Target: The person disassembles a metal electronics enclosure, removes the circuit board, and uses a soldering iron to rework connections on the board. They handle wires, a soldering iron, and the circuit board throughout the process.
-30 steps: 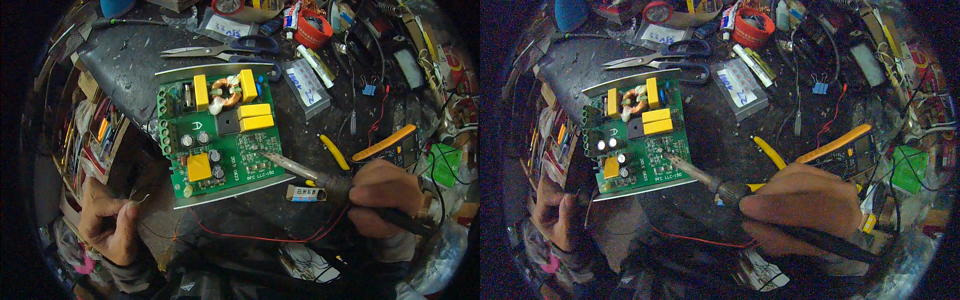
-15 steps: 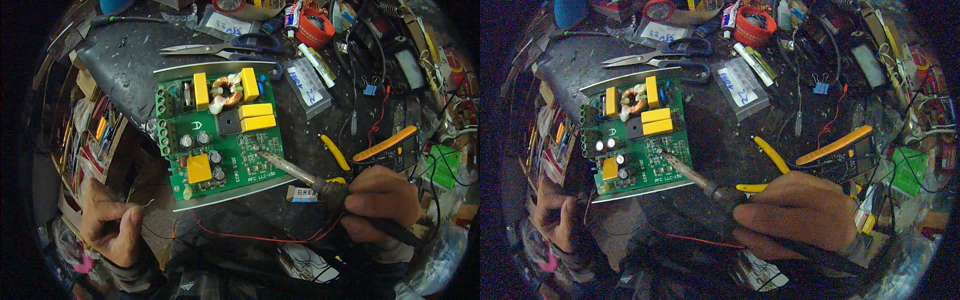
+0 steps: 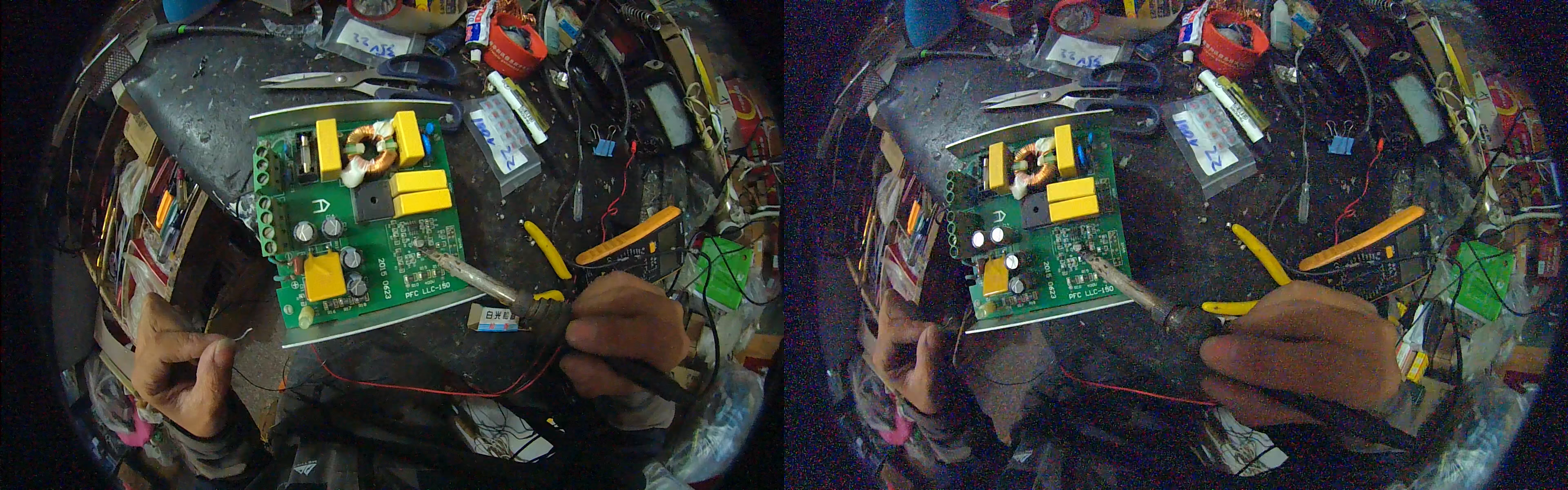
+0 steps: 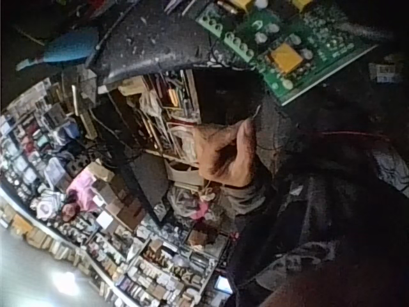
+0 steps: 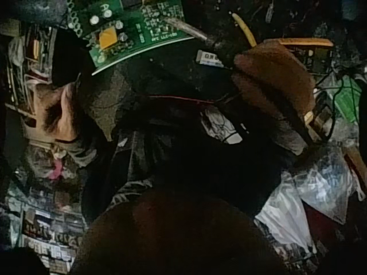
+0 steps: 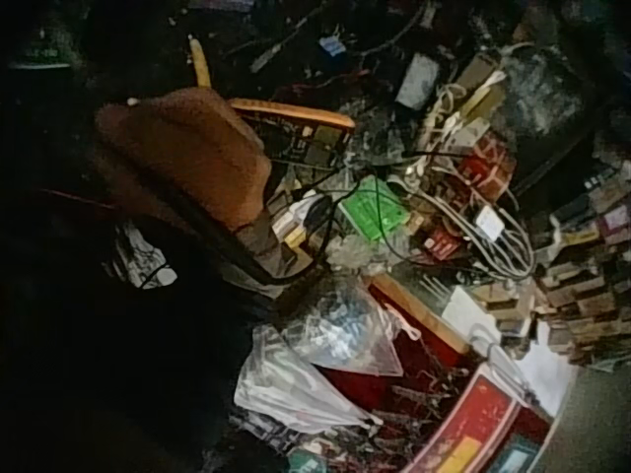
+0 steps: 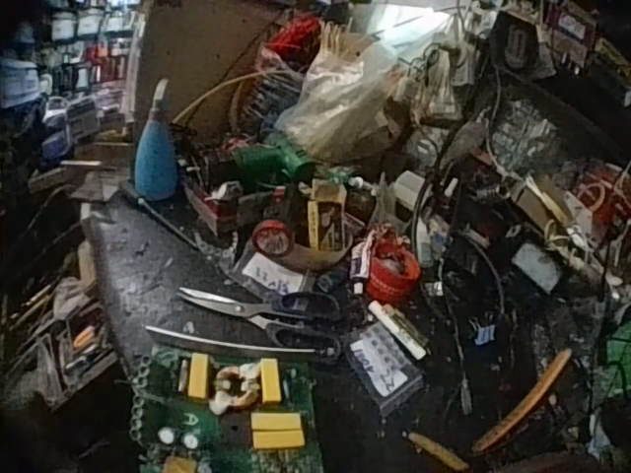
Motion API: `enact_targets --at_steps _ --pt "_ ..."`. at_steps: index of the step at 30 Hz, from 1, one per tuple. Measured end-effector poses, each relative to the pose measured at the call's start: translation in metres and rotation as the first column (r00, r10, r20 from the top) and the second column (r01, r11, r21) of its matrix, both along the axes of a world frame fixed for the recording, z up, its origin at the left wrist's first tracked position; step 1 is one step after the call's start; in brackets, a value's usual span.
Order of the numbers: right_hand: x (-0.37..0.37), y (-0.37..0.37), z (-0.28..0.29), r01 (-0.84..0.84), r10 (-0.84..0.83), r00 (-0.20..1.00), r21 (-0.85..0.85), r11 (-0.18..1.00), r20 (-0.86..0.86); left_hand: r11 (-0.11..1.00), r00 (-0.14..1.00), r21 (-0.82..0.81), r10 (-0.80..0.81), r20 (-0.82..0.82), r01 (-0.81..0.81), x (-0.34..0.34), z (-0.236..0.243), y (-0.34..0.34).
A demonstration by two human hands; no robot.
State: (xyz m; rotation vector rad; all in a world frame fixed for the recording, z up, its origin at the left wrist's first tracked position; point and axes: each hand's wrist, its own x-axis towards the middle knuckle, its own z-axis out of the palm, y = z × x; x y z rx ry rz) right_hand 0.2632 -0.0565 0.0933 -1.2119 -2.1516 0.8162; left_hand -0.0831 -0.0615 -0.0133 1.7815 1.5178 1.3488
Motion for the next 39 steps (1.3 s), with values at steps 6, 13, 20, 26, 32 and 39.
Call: enact_targets --at_steps 6,13,20,26,32,39 --pt "-0.002 -0.003 0.001 0.018 -0.019 0.998 0.018 1.0 0.061 1.0 1.0 0.006 -0.001 0.007 0.001 -0.001 -0.002 -0.001" --pt "0.001 0.002 0.004 -0.055 0.056 0.997 -0.027 0.998 0.058 1.0 0.999 0.028 -0.003 0.035 0.002 0.0 -0.005 -0.001" --pt "0.017 -0.008 -0.001 0.037 -0.033 0.999 0.23 0.972 -0.019 0.994 0.991 -0.09 0.045 -0.125 -0.057 -0.025 -0.003 -0.016" --pt "0.054 -0.04 0.036 0.393 -0.393 0.919 -0.012 0.919 -0.007 0.99 0.999 -0.137 0.017 -0.048 -0.024 -0.039 -0.007 -0.028" --pt "0.063 -0.057 0.026 0.266 -0.229 0.955 -0.204 0.942 0.188 0.993 0.995 -0.104 -0.064 -0.081 0.055 -0.032 0.003 -0.032" --pt "0.058 -0.053 0.01 0.154 -0.126 0.974 -0.142 0.978 0.188 0.994 0.994 -0.101 -0.058 -0.088 0.049 -0.027 0.008 -0.041"
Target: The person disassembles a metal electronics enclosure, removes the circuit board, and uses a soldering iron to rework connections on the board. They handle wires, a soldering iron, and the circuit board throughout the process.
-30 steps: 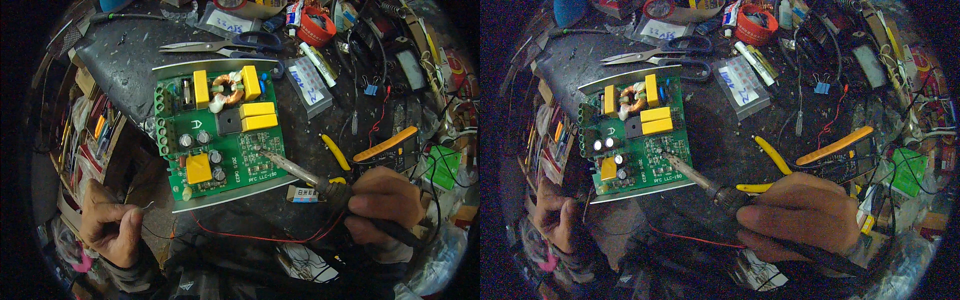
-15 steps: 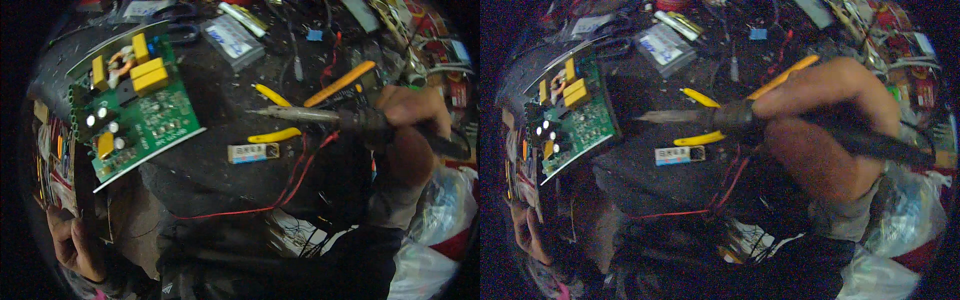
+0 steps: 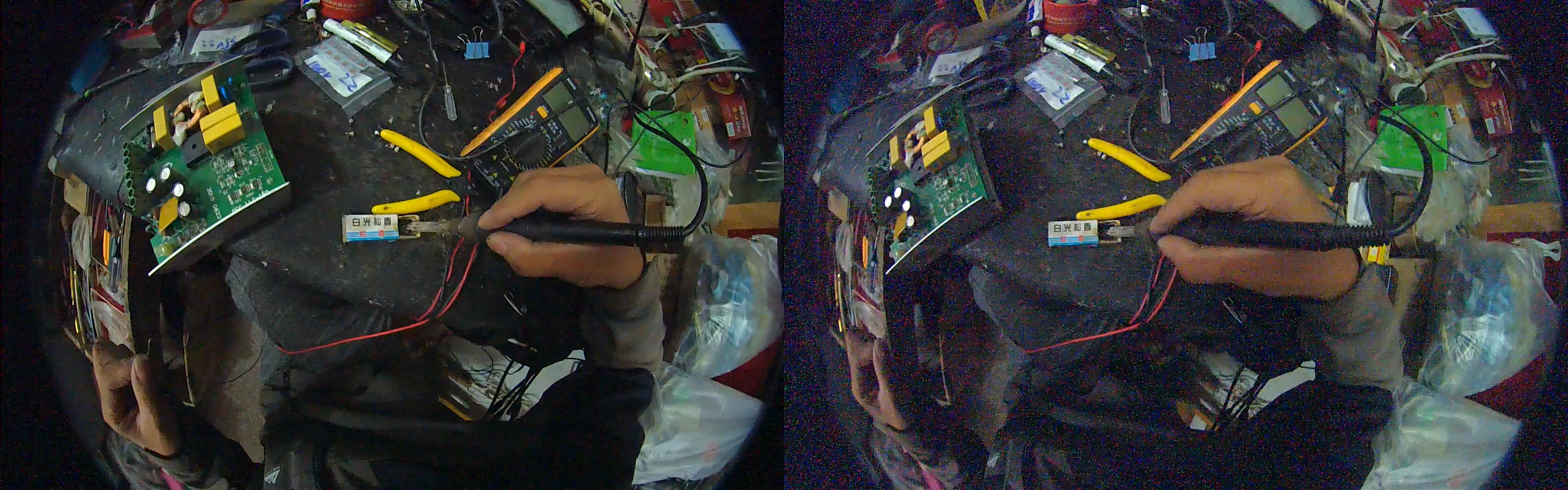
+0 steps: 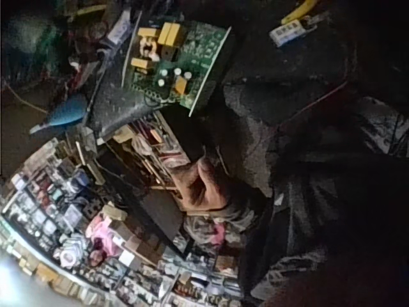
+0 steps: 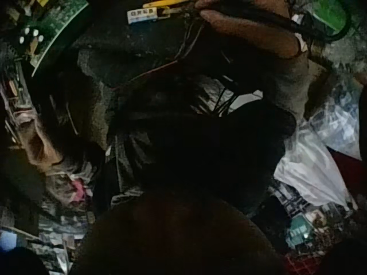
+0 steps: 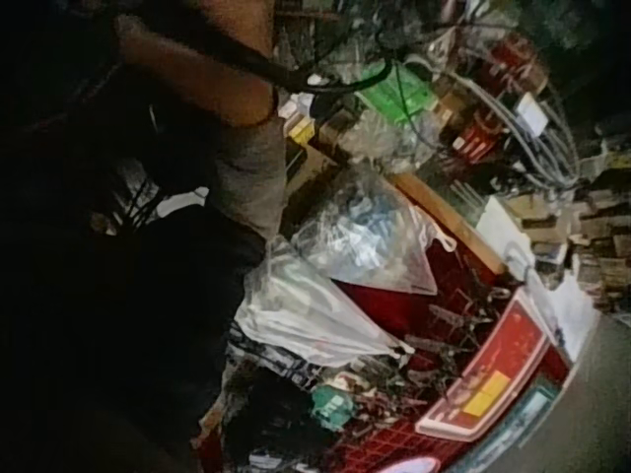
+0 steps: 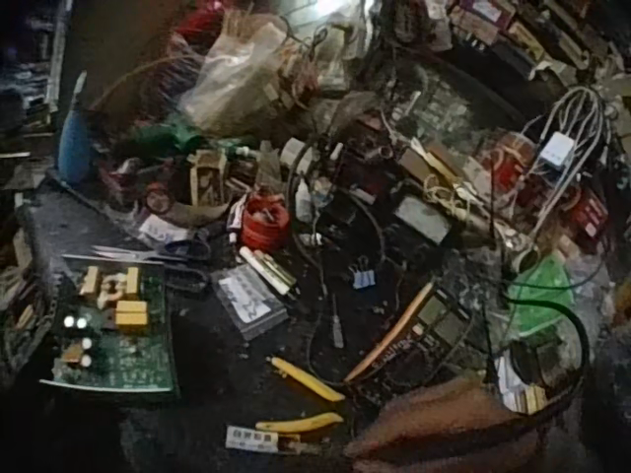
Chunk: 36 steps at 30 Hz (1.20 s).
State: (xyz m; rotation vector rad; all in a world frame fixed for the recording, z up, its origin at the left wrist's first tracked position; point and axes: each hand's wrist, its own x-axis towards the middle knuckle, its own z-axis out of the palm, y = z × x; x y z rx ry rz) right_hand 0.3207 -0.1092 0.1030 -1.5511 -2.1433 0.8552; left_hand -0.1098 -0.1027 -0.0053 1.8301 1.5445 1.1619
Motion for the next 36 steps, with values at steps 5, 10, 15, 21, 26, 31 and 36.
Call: enact_targets --at_steps 5,10,15,21,26,31,36 --pt "0.0 -0.002 -0.003 0.051 -0.053 0.998 -0.044 0.998 -0.031 1.0 1.0 0.021 -0.003 -0.013 0.003 0.009 0.002 0.003" --pt "-0.003 -0.006 -0.006 0.125 -0.12 0.989 -0.052 0.991 0.091 0.997 0.998 0.049 -0.061 0.03 0.059 0.024 0.013 0.014" --pt "-0.007 -0.002 0.011 0.131 -0.126 0.989 -0.067 0.989 0.077 0.983 0.99 0.153 -0.114 0.077 0.101 0.041 0.03 0.035" --pt "-0.005 0.002 0.018 0.099 -0.094 0.994 -0.089 0.991 0.057 0.981 0.989 0.129 -0.149 0.02 0.145 0.051 0.041 0.054" --pt "-0.002 -0.001 0.004 0.101 -0.094 0.994 -0.135 0.986 0.056 0.991 0.989 0.008 -0.134 -0.057 0.135 0.04 0.036 0.048" --pt "-0.003 0.0 0.001 0.034 -0.031 0.999 -0.089 0.995 0.033 1.0 1.0 -0.016 0.011 0.021 -0.011 0.029 0.013 0.039" --pt "-0.013 0.004 0.007 0.039 -0.032 0.996 -0.075 0.996 0.088 0.998 0.998 -0.027 -0.059 0.008 0.059 0.029 0.014 0.037"
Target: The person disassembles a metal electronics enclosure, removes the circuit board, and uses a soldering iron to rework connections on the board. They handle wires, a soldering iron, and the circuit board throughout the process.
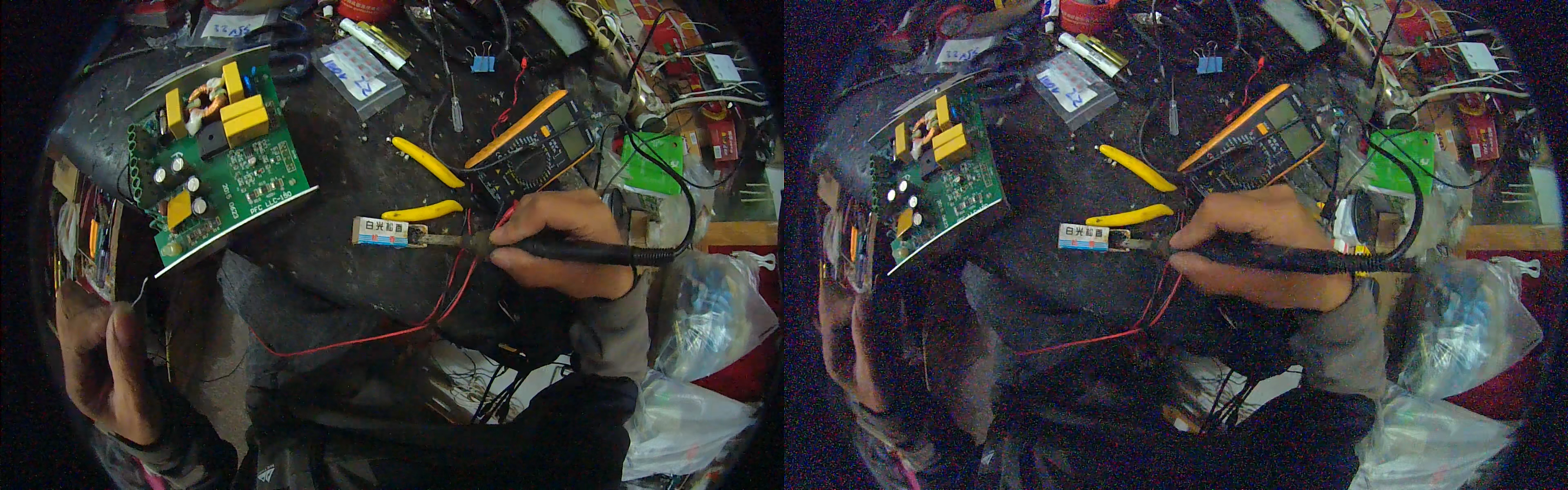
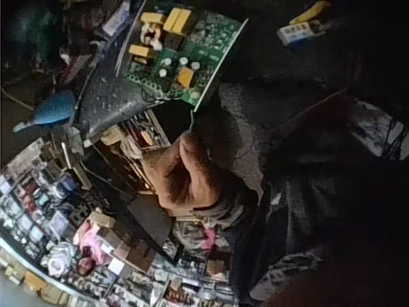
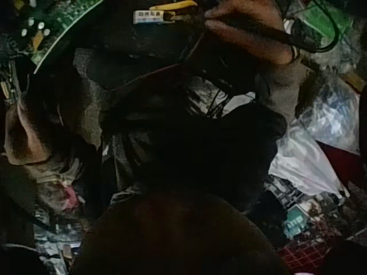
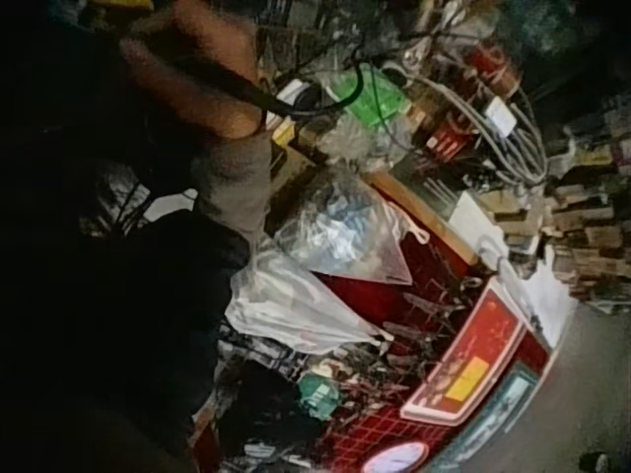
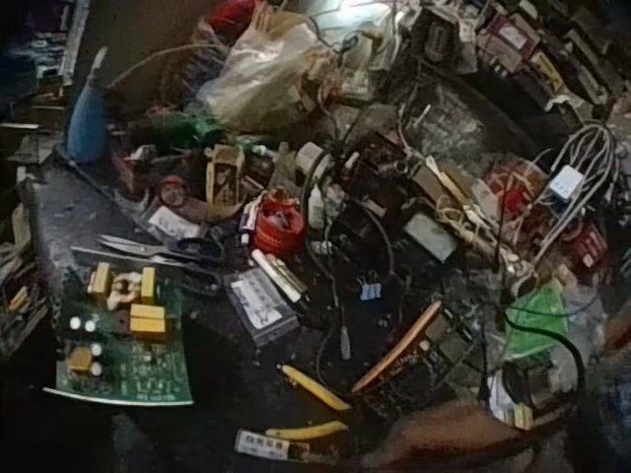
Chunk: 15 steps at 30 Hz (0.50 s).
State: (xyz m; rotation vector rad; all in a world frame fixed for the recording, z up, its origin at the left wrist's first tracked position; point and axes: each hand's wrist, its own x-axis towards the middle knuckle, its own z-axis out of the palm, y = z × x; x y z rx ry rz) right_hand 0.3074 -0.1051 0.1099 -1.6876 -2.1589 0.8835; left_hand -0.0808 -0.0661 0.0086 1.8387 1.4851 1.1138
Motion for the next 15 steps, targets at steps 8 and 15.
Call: enact_targets --at_steps 8,15 --pt "-0.014 0.008 0.009 0.269 -0.121 0.913 0.35 0.897 -0.39 0.976 0.969 0.032 -0.209 -0.135 0.215 0.028 0.046 0.039" --pt "-0.035 0.043 -0.017 -0.019 0.2 0.898 0.421 0.907 -0.391 0.902 0.899 0.08 -0.41 -0.154 0.425 0.056 0.044 0.081"
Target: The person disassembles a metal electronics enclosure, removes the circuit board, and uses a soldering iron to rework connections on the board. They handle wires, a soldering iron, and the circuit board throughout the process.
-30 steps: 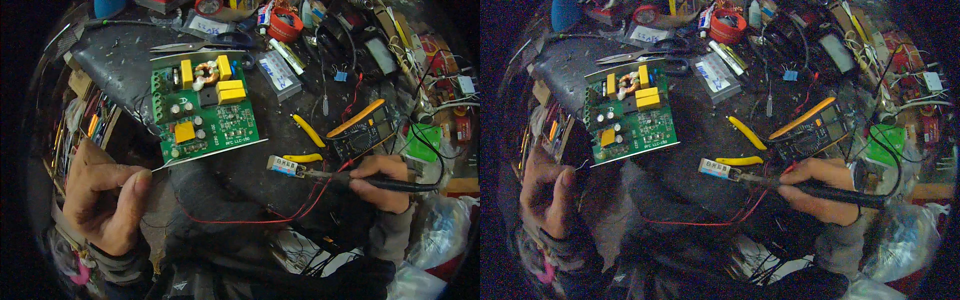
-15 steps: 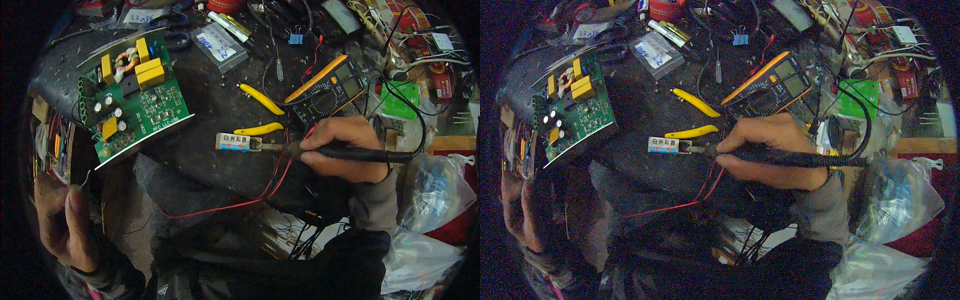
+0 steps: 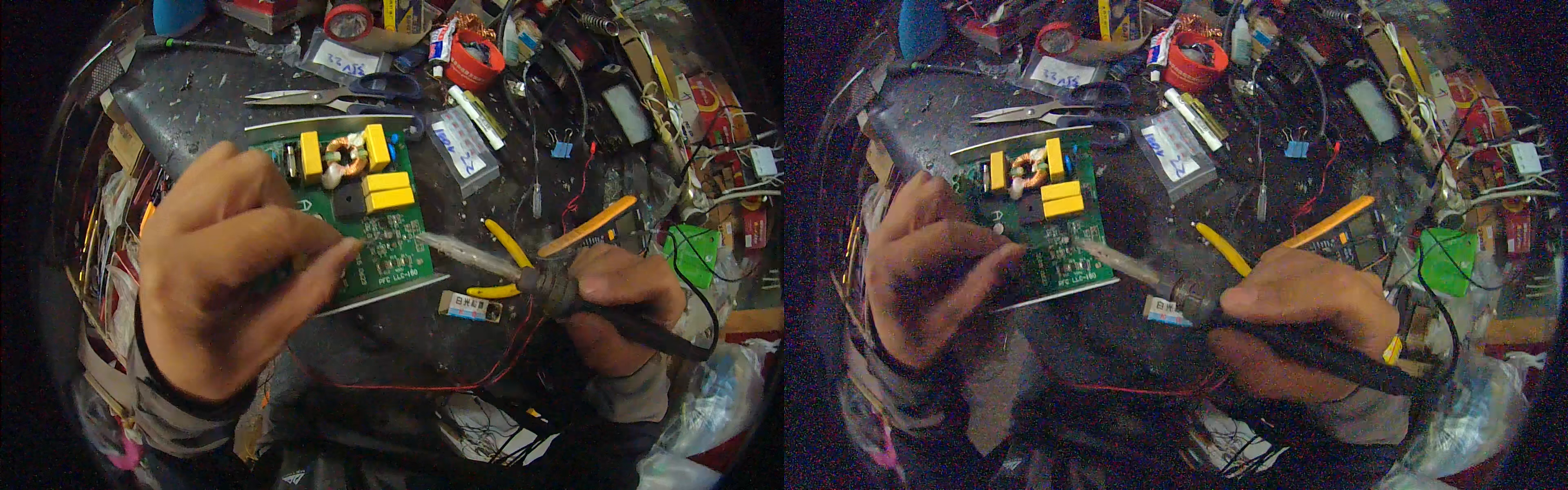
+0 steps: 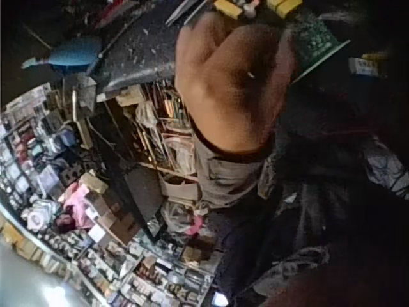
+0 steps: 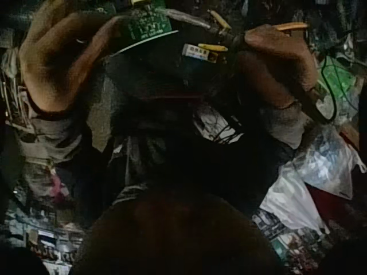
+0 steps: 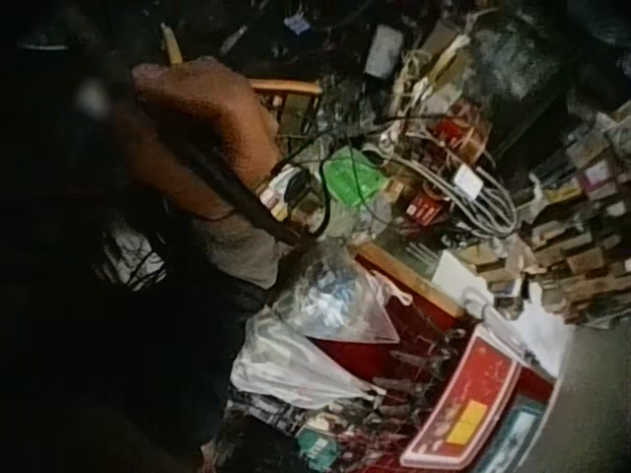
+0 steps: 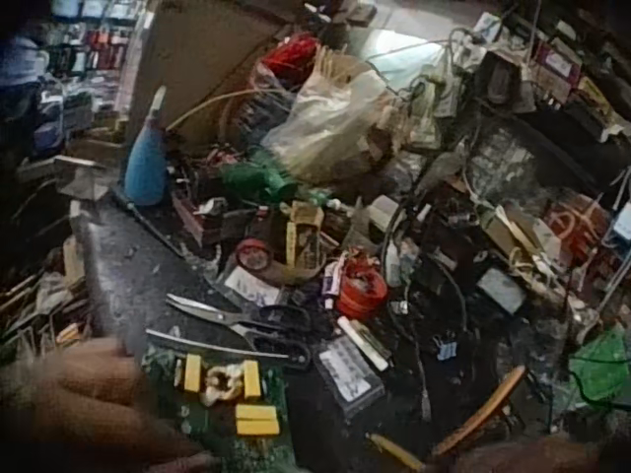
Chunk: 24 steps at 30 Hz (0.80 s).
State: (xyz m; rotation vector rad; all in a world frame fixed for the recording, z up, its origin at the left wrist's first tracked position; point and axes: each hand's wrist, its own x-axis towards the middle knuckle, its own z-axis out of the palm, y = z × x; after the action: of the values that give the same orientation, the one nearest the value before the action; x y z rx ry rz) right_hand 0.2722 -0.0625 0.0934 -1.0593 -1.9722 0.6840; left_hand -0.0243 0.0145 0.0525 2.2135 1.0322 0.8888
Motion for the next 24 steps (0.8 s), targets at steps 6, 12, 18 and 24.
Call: enact_targets --at_steps 6,12,18,24 --pt "-0.002 0.009 -0.004 -0.036 0.04 0.997 -0.055 0.998 0.071 0.999 1.0 0.036 0.003 0.004 -0.003 0.003 -0.009 0.002" --pt "0.0 0.011 -0.006 -0.072 0.082 0.993 -0.114 0.991 0.087 0.997 0.999 0.059 0.04 0.031 -0.041 0.005 -0.014 0.001" --pt "-0.003 0.013 -0.012 -0.072 0.078 0.995 -0.085 0.994 0.065 1.0 0.999 0.027 0.016 0.036 -0.017 0.002 -0.014 0.001" --pt "-0.004 0.014 -0.013 -0.087 0.096 0.99 -0.089 0.992 0.102 0.998 0.998 0.061 -0.004 0.057 0.0 0.002 -0.018 0.002"
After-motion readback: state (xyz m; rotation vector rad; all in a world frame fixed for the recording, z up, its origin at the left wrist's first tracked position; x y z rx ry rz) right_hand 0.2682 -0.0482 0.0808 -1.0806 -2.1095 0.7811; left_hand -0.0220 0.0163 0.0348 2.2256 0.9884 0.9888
